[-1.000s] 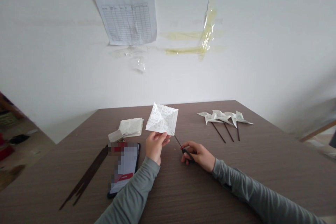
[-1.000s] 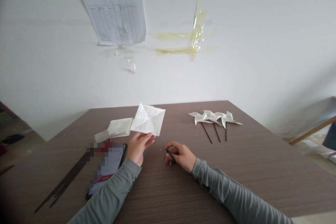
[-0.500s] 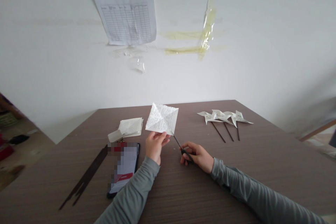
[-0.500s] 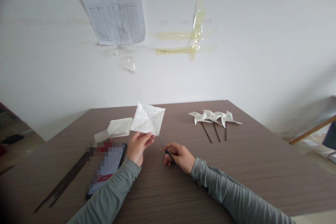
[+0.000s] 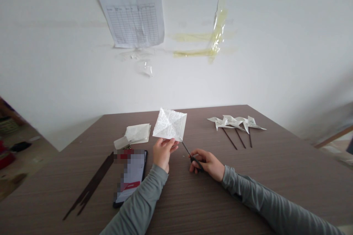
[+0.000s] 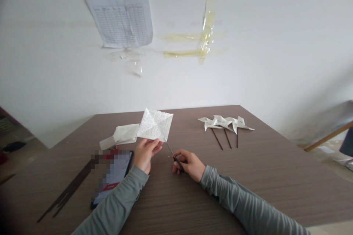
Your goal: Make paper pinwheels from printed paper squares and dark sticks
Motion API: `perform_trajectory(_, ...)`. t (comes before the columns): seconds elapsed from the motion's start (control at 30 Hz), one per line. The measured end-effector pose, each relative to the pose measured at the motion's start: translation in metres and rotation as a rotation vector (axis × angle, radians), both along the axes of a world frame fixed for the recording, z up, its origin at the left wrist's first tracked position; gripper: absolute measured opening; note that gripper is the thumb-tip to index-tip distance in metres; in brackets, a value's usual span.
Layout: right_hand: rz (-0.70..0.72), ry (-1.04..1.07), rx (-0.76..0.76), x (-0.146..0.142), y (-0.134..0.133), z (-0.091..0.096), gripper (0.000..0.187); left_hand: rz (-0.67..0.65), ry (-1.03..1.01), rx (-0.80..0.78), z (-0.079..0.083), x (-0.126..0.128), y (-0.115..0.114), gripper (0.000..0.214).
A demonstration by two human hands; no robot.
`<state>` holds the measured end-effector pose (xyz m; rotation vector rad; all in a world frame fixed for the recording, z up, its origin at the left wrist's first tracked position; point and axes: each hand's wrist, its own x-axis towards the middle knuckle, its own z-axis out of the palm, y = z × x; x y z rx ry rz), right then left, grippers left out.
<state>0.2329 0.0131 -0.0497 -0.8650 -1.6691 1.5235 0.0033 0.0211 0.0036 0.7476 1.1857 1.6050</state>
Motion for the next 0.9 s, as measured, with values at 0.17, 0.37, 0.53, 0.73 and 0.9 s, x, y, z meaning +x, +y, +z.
perform_trajectory(0.17, -0.001, 0.01, 0.002, -0.001, 0.0006, -0.0013, 0.065, -0.004, 0.02, 0.001, -0.0008, 0.0002, -0.0002, 0.039)
perform_trajectory(0.37, -0.017, 0.002, -0.008, -0.001, -0.0007, 0.0008, 0.066, -0.006, 0.029, 0.011, -0.0022, 0.0, 0.0002, 0.043)
perform_trajectory(0.53, -0.009, 0.006, -0.012, -0.0013, -0.0011, 0.0028, 0.068, -0.004, 0.008, 0.011, -0.0007, 0.001, 0.0003, 0.039)
perform_trajectory(0.73, -0.004, 0.023, -0.02, -0.0001, -0.0001, 0.0003, 0.068, 0.001, -0.007, 0.017, 0.002, 0.003, -0.001, 0.036)
perform_trajectory(0.9, 0.009, 0.044, -0.011, 0.0017, 0.0017, -0.0052, 0.068, 0.005, -0.025, 0.021, 0.0034, 0.0025, -0.002, 0.034)
